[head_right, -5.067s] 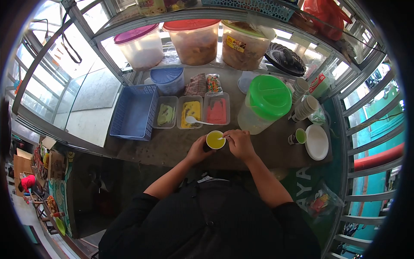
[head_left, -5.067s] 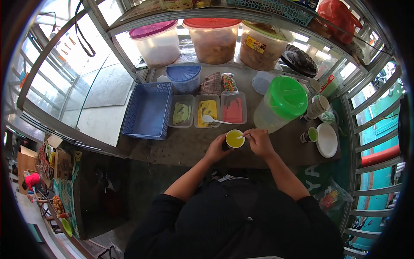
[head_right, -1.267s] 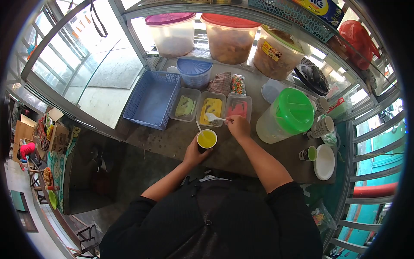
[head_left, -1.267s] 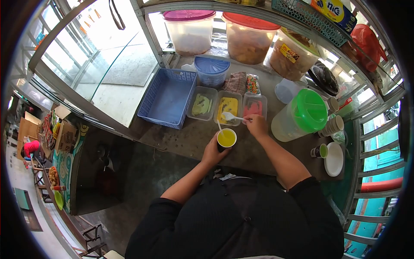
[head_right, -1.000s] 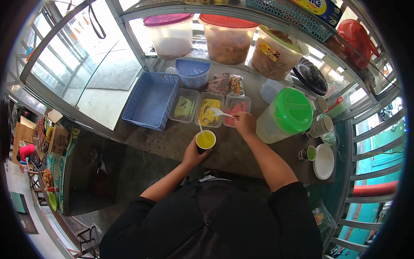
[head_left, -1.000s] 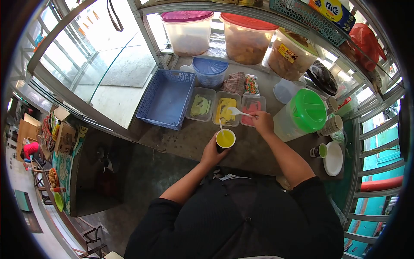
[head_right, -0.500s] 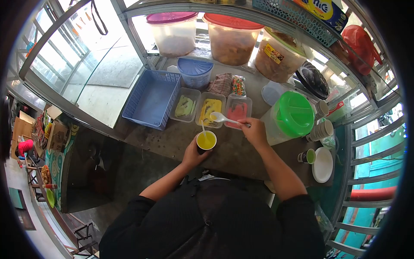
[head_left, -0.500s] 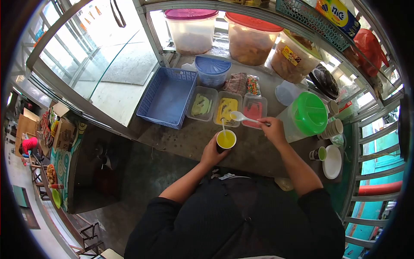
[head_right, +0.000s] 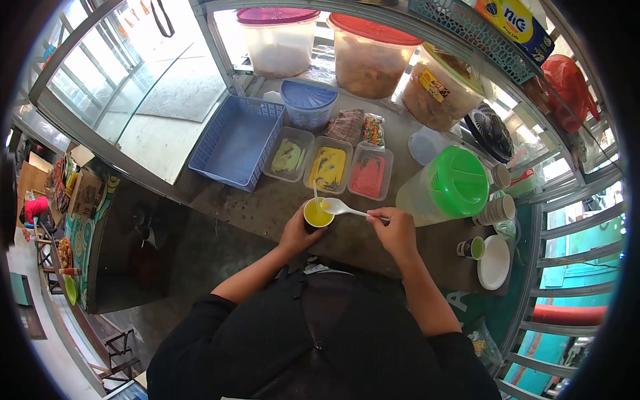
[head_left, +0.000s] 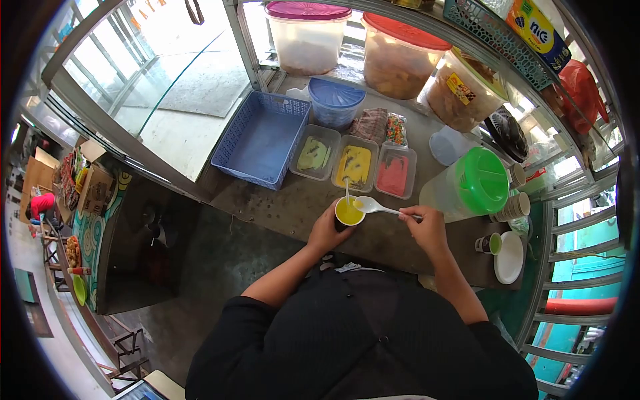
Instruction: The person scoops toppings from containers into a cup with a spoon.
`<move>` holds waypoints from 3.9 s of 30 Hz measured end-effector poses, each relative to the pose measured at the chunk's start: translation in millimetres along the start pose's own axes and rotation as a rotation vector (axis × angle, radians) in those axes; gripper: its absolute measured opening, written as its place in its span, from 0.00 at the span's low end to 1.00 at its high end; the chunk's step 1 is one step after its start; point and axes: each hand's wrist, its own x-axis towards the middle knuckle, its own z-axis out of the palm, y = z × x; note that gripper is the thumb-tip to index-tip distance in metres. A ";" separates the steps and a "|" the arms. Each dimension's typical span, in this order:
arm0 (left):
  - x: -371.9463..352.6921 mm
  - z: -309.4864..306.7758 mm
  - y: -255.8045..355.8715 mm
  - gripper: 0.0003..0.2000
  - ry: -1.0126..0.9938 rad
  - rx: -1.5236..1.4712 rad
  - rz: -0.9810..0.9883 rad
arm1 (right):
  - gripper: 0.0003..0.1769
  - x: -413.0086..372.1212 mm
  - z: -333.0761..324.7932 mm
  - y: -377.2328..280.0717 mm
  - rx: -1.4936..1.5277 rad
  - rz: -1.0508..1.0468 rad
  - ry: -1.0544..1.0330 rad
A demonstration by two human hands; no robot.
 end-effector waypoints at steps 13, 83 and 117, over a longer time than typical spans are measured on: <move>0.1 -4.2 4.9 0.38 0.015 -0.035 0.033 | 0.10 20.0 -6.4 16.8 -0.155 -0.195 -0.085; 0.5 2.8 -8.0 0.42 0.006 -0.006 0.067 | 0.09 54.7 76.3 -2.3 -0.004 -0.656 -0.254; 1.1 0.2 -7.8 0.40 -0.026 -0.039 0.035 | 0.07 31.9 84.4 -17.5 0.170 -0.593 -0.243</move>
